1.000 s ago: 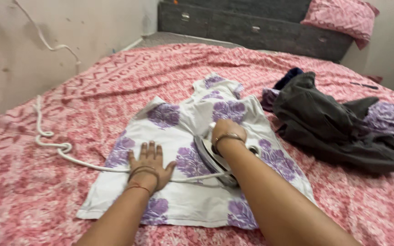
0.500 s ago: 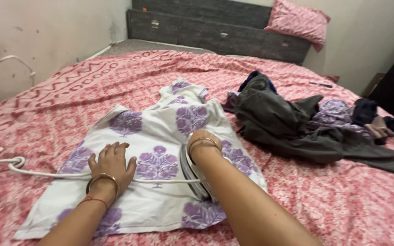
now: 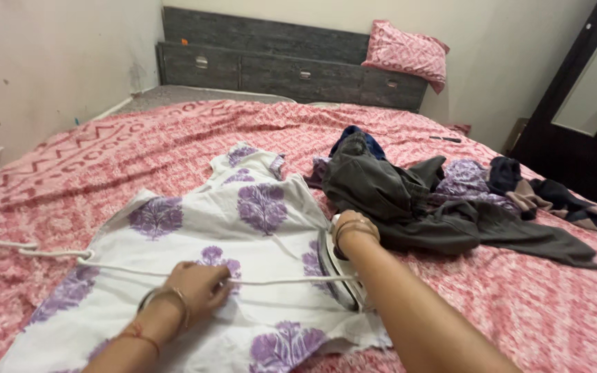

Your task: The person irons a white top with purple floral patterns on a bed. They repeatedly smooth the fabric, pick up the iron, and press different sections of the garment, including the sleeves and body, before setting the iron down and adjusting the cloth again.

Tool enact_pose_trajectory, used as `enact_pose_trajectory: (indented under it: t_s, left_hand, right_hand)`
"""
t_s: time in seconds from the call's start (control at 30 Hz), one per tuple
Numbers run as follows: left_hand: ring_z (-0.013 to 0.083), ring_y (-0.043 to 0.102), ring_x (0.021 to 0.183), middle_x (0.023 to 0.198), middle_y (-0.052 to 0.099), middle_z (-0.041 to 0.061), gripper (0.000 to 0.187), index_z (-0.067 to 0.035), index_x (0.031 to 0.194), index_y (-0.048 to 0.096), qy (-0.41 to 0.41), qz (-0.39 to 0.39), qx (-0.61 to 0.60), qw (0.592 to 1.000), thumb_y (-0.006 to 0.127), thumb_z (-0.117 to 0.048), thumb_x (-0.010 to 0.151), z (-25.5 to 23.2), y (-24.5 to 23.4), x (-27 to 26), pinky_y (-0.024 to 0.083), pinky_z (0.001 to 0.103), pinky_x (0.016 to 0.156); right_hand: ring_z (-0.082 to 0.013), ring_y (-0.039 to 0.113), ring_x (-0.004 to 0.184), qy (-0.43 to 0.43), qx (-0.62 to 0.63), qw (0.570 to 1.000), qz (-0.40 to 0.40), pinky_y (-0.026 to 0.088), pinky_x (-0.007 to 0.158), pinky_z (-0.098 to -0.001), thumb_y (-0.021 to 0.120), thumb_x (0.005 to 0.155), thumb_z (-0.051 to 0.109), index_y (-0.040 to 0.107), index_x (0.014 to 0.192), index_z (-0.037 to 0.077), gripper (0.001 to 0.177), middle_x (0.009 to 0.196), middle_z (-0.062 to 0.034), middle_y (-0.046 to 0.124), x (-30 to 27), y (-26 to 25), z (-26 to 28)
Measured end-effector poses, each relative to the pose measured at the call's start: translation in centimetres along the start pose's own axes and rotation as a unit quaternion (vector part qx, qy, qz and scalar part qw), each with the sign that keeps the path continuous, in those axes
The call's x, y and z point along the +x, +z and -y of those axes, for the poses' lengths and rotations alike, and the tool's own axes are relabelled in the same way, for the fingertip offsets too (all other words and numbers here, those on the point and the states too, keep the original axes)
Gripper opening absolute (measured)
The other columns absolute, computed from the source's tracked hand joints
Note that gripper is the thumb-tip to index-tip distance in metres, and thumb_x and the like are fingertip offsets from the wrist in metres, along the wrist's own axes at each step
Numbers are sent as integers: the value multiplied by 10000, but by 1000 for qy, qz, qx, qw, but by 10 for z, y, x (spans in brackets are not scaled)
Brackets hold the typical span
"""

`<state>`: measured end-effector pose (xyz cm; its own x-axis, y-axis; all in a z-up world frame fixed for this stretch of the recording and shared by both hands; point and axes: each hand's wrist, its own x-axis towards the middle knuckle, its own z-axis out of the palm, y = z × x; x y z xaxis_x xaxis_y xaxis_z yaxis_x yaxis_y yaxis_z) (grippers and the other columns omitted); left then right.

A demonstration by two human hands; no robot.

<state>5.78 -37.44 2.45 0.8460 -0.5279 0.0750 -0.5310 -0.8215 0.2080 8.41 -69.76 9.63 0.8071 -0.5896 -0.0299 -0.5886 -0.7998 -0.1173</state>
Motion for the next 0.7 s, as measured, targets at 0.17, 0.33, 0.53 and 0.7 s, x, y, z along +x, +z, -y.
enact_pose_trajectory:
  t_s: [0.17, 0.33, 0.53, 0.7]
  left_hand:
    - [319, 723, 922, 913, 782, 91, 409, -174, 1007, 746, 5, 21, -59, 998, 550, -517, 900, -10, -39, -19, 559, 440, 863]
    - [302, 736, 908, 901, 790, 94, 479, -173, 1013, 785, -7, 66, -39, 997, 504, -551, 927, -31, -62, -31, 569, 417, 881]
    - [274, 748, 901, 895, 799, 69, 457, -200, 1051, 775, -23, 79, -33, 996, 482, -530, 933, -38, -71, -31, 566, 409, 888]
    - [288, 717, 925, 926, 771, 66, 378, -198, 1055, 743, 31, 39, 51, 997, 584, -499, 890, -25, -60, -23, 559, 418, 873]
  right_hand:
    - [-366, 698, 1184, -146, -72, 983, 84, 566, 947, -430, 653, 882, 265, 736, 1242, 26, 441, 1260, -251, 709, -61, -26, -13]
    - [-332, 718, 1106, -285, -89, 948, 111, 563, 961, -414, 657, 820, 155, 690, 1206, 39, 404, 1190, -215, 721, -145, -35, -22]
    - [-366, 667, 1175, -172, -80, 982, 6, 562, 961, -440, 658, 865, 134, 708, 1204, 90, 345, 1255, -207, 674, -122, -31, -19]
    - [-329, 713, 1139, -107, -31, 992, -55, 587, 929, -434, 631, 899, 124, 778, 1125, 79, 273, 1200, -185, 731, -33, -9, -18]
